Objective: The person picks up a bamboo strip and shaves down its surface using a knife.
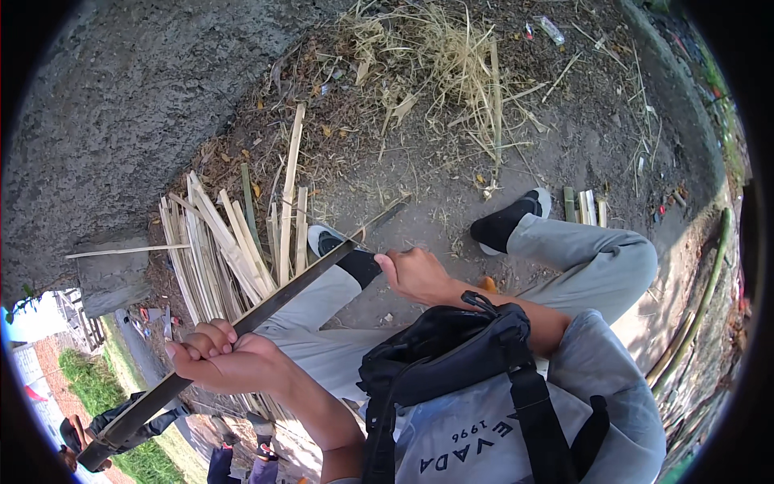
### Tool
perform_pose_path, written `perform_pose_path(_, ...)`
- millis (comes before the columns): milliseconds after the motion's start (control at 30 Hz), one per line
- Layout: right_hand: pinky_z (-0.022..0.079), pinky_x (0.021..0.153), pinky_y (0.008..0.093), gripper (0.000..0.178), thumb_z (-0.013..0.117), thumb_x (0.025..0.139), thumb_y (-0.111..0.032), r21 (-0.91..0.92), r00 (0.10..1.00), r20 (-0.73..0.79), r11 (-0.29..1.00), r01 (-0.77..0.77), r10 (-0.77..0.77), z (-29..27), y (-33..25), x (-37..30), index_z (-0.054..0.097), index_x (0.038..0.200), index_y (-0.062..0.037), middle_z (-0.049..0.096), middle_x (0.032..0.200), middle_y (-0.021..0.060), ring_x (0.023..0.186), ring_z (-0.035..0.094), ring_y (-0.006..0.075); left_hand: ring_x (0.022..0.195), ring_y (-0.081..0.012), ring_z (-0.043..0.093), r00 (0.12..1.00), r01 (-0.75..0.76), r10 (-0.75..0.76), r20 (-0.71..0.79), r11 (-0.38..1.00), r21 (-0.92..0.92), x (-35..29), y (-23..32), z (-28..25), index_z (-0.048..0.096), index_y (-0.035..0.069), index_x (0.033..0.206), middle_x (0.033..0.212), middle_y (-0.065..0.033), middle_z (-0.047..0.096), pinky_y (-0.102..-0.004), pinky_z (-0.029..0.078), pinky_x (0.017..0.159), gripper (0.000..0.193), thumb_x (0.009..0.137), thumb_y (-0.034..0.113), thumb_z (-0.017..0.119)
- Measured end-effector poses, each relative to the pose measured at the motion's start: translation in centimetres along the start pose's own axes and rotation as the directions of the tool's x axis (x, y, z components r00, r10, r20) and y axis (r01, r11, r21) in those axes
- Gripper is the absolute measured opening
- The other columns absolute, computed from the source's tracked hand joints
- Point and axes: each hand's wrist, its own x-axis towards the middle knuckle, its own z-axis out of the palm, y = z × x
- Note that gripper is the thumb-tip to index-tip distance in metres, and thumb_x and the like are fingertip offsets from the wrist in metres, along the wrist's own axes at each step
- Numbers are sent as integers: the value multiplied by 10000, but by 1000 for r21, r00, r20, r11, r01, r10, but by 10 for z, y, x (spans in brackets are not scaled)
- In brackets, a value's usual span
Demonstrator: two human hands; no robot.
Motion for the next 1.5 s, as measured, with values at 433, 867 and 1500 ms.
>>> perform_pose_path(433,504,691,535,495,370,986,-397,149,998,-61,989,23,-14,20,34,7,656,871,-10,615,721,292,724,615,483,482,-83,197,1000,13,-13,5,1000,-3,1,0,-4,246,163,586,551,40,192,-233,196,461,441,945,254,486)
perform_pose_path(867,505,663,523,519,362,986,-413,-19,980,54,981,192,-191,8,-8,-10,645,858,3,625,707,251,711,619,458,470,-81,207,999,26,-27,-29,999,-28,2,-1,-16,276,156,595,547,38,208,-239,204,449,409,923,213,515)
perform_pose_path(1500,502,593,519,516,373,985,-403,-83,986,-17,983,166,-168,14,8,-2,615,790,8,618,644,231,603,619,432,475,-77,214,1000,12,-13,-23,1000,-25,11,-10,-16,260,162,597,558,39,203,-230,197,441,442,930,259,533)
